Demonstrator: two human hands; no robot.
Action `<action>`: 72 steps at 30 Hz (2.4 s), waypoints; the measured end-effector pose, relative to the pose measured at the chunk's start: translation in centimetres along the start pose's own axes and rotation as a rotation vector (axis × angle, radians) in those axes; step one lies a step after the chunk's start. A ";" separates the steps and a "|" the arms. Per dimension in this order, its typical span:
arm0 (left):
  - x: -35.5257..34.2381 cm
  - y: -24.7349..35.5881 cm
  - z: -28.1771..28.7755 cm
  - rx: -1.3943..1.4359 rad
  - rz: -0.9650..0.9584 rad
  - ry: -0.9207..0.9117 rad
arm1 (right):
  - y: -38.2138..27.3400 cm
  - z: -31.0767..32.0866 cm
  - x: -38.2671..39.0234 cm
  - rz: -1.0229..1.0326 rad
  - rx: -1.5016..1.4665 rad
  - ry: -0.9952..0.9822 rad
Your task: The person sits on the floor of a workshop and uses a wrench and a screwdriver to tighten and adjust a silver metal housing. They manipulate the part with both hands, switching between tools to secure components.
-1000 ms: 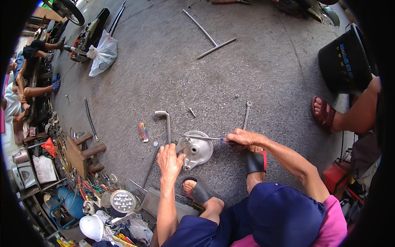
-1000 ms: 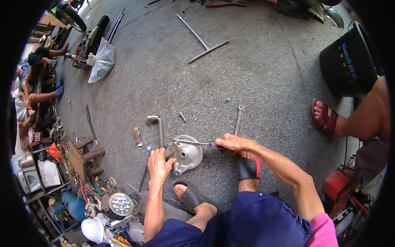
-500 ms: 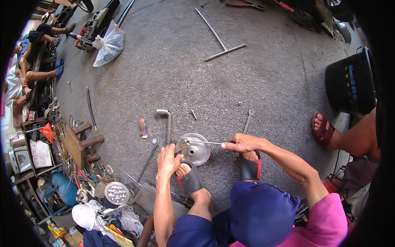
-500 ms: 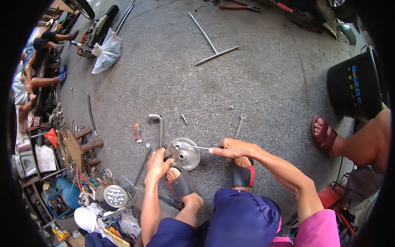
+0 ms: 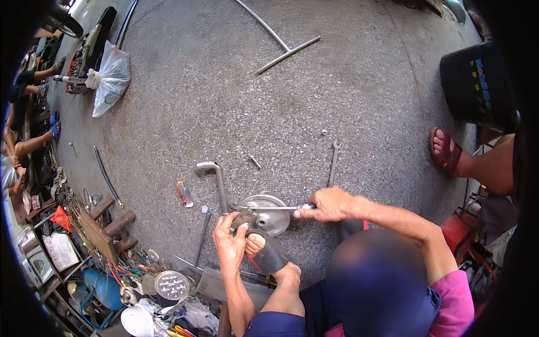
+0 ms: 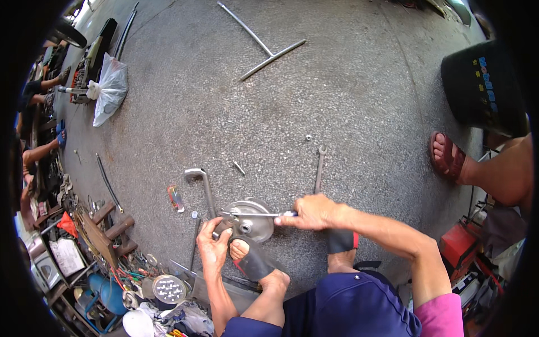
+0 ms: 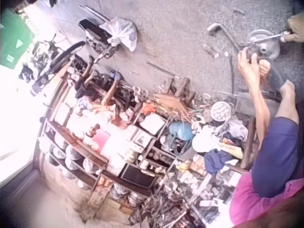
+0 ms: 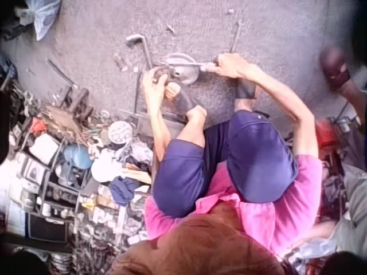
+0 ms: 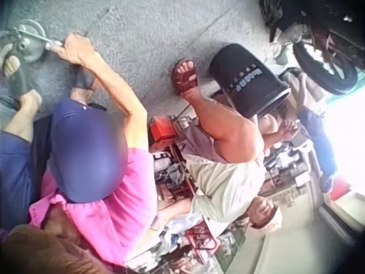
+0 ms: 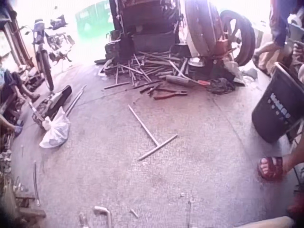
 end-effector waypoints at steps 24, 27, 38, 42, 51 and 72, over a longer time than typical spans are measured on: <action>-0.9 -2.4 0.5 -0.015 0.037 -0.143 | -0.1 -3.1 -1.7 0.046 0.150 0.166; 0.2 -0.9 0.7 -0.150 -0.011 -0.063 | 0.1 -3.1 -1.7 0.061 0.152 0.177; -1.2 -4.4 0.9 0.210 0.068 -0.176 | -1.0 -4.4 -2.2 0.034 0.143 0.218; -1.0 -4.6 0.9 0.322 0.244 -0.115 | -1.4 -4.4 -2.2 0.014 0.141 0.230; -1.1 -5.1 -0.1 0.190 0.121 0.012 | -1.5 -4.7 -2.3 0.003 0.128 0.243; -0.9 -2.0 -1.7 -0.205 0.031 0.408 | -1.3 -4.8 -2.0 -0.049 0.054 0.207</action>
Point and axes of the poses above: each hand's wrist, its own x-axis away from the middle knuckle, its own z-axis out of the back of the hand, y = z × x, the point moved 1 cm from there along -x, towards the middle knuckle, and after that the axes turned 3 degrees about z, right-handed, at the moved point
